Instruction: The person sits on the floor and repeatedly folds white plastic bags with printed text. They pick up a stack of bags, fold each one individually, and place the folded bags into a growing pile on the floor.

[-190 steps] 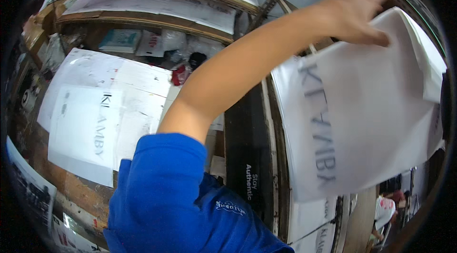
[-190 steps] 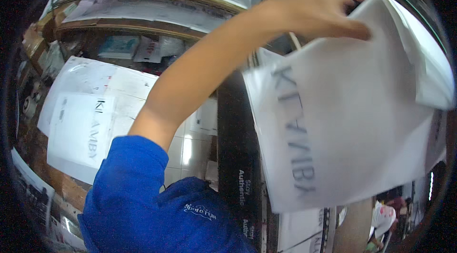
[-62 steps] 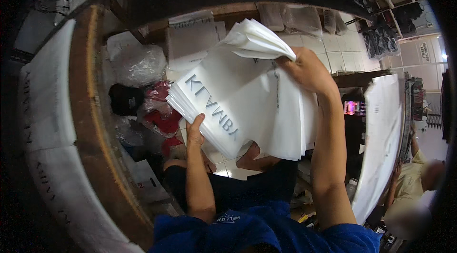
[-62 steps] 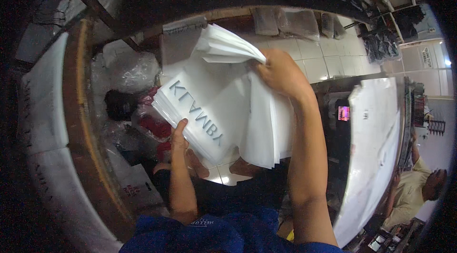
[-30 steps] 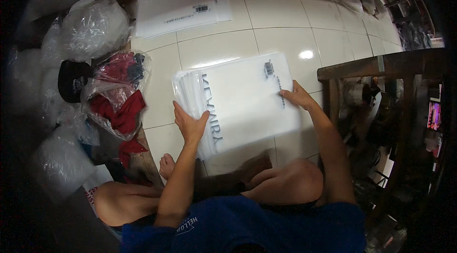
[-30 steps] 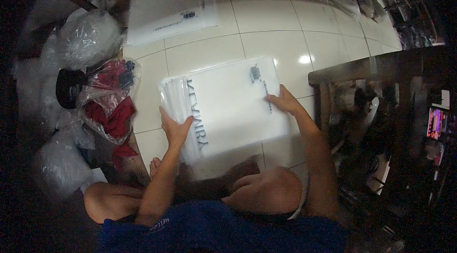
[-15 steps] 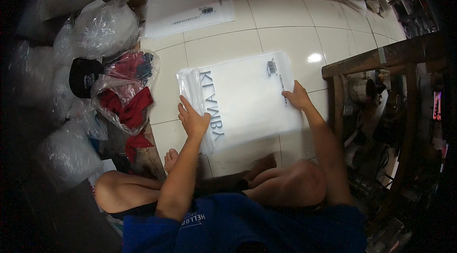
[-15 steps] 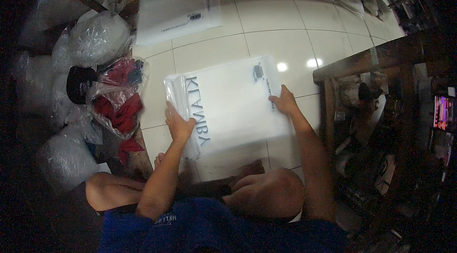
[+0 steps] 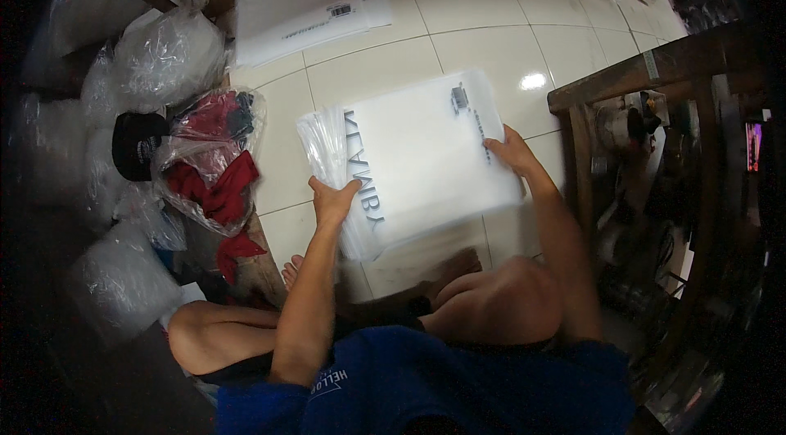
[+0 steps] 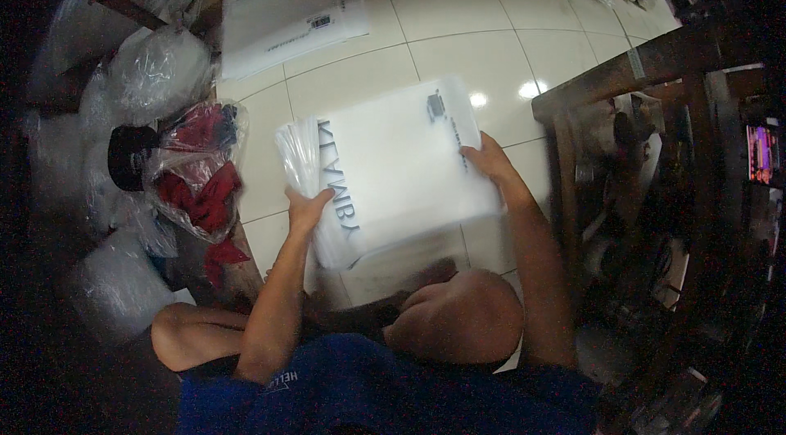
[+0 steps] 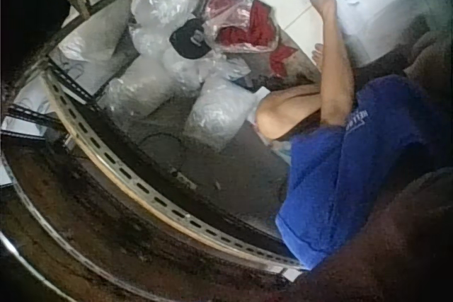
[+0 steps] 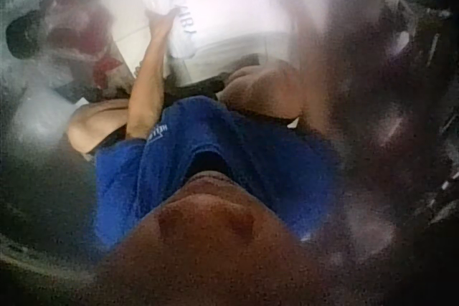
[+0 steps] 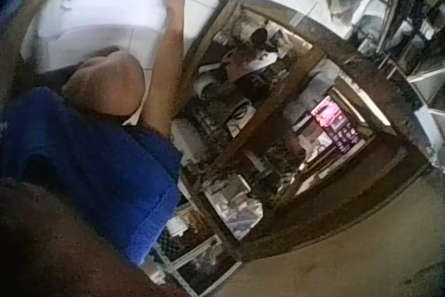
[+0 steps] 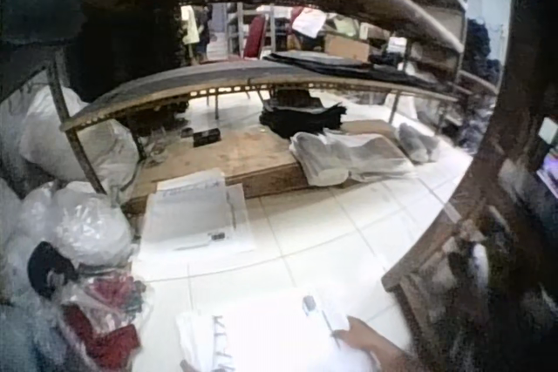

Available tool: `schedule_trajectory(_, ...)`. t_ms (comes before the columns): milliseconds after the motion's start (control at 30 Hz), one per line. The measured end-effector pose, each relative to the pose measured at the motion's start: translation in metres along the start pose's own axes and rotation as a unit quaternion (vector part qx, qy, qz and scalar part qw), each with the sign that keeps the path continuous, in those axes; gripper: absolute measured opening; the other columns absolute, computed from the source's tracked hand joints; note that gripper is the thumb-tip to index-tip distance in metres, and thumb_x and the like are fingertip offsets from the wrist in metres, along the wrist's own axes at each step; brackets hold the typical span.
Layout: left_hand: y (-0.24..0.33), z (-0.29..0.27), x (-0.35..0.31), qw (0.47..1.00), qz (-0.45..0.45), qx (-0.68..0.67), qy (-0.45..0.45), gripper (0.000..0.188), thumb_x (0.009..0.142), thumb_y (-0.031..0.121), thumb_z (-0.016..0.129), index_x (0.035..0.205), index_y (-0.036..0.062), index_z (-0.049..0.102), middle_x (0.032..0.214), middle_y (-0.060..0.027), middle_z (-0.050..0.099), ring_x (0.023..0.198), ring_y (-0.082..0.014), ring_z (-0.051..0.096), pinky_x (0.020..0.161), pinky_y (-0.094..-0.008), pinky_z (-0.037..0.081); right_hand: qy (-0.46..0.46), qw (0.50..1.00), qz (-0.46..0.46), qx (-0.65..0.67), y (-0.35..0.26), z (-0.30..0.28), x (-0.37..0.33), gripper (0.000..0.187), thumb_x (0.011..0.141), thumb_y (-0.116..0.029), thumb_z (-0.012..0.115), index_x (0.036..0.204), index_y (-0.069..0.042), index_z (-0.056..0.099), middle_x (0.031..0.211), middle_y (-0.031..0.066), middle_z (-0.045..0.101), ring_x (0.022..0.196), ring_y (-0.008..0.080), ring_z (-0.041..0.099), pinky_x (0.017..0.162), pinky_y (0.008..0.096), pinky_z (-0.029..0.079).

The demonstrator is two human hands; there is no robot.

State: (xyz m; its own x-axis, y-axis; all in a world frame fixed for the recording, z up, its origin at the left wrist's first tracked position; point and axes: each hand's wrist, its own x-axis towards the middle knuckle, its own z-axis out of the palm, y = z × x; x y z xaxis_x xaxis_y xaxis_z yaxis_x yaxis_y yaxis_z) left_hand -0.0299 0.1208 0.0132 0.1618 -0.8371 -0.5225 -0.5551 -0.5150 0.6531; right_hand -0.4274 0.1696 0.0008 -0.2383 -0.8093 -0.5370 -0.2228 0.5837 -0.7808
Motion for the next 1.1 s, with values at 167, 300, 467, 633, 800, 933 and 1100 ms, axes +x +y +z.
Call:
schedule_trajectory(167, -0.004, -0.002, -0.002, 1.0, 0.009, -0.01, -0.028, 0.109, 0.063, 0.034, 0.081, 0.141, -0.0044, 0.015, 0.128, -0.0346, 0.048, 0.114, -0.0421, 0.055, 0.099, -0.041, 0.045, 0.03, 0.988, -0.042, -0.143, 0.01, -0.006, 0.011, 0.044, 0.084, -0.017, 0.068, 0.122, 0.003, 0.056, 0.103, 0.0168, 0.069, 0.093, 0.0237, 0.066, 0.084, 0.0364, 0.052)
schedule_trajectory(300, 0.001, -0.002, -0.014, 0.995, 0.01, -0.09, -0.038, 0.105, 0.067, 0.029, 0.081, 0.141, -0.0035, 0.015, 0.132, -0.0315, 0.046, 0.116, -0.0391, 0.053, 0.098, -0.0409, 0.046, 0.095, 0.966, -0.079, -0.226, -0.003, 0.003, 0.0, 0.038, 0.084, -0.021, 0.065, 0.114, 0.0, 0.056, 0.1, 0.025, 0.067, 0.096, 0.0374, 0.066, 0.085, 0.0455, 0.051)
schedule_trajectory(467, 0.011, 0.001, -0.026, 0.963, -0.044, -0.252, -0.087, 0.103, 0.07, 0.02, 0.08, 0.144, -0.0041, 0.011, 0.135, -0.028, 0.042, 0.118, -0.0368, 0.052, 0.095, -0.0411, 0.049, 0.143, 0.932, -0.052, -0.328, -0.066, 0.03, -0.04, 0.031, 0.085, -0.024, 0.064, 0.106, -0.002, 0.056, 0.093, 0.0223, 0.065, 0.092, 0.0404, 0.064, 0.081, 0.0502, 0.05)
schedule_trajectory(633, -0.017, 0.008, -0.016, 0.955, -0.063, -0.271, -0.098, 0.104, 0.071, 0.017, 0.079, 0.146, -0.005, 0.01, 0.136, -0.0276, 0.041, 0.118, -0.0358, 0.051, 0.094, -0.0413, 0.049, -0.038, 0.899, -0.236, -0.368, -0.084, 0.106, -0.08, 0.042, 0.083, -0.027, 0.068, 0.114, -0.001, 0.056, 0.118, 0.0208, 0.057, 0.108, 0.0403, 0.056, 0.092, 0.0489, 0.047)
schedule_trajectory(800, -0.021, 0.016, -0.014, 0.967, -0.034, -0.239, -0.075, 0.099, 0.071, 0.016, 0.078, 0.145, -0.0054, 0.015, 0.135, -0.0268, 0.043, 0.117, -0.0357, 0.052, 0.094, -0.0415, 0.05, 0.167, 0.946, -0.141, -0.239, -0.039, 0.095, -0.026, 0.059, 0.08, -0.024, 0.069, 0.129, 0.003, 0.049, 0.121, 0.023, 0.057, 0.112, 0.0411, 0.054, 0.099, 0.0454, 0.044)
schedule_trajectory(933, -0.017, 0.012, -0.016, 0.957, -0.033, -0.27, -0.098, 0.093, 0.072, 0.015, 0.077, 0.143, -0.0037, 0.02, 0.133, -0.0256, 0.046, 0.117, -0.0351, 0.053, 0.094, -0.0421, 0.049, 0.0, 0.978, 0.011, -0.21, -0.05, 0.074, -0.001, 0.051, 0.075, -0.02, 0.068, 0.118, 0.004, 0.055, 0.111, 0.0254, 0.062, 0.101, 0.0393, 0.062, 0.091, 0.0439, 0.048)
schedule_trajectory(1100, -0.019, 0.01, -0.018, 0.924, -0.061, -0.351, -0.14, 0.09, 0.075, 0.016, 0.078, 0.143, 0.0, 0.021, 0.133, -0.0234, 0.045, 0.117, -0.0341, 0.052, 0.095, -0.043, 0.049, 0.017, 0.944, -0.22, -0.246, -0.08, 0.109, -0.049, 0.044, 0.081, -0.021, 0.068, 0.114, 0.004, 0.056, 0.109, 0.0234, 0.058, 0.1, 0.0387, 0.059, 0.088, 0.0426, 0.048)
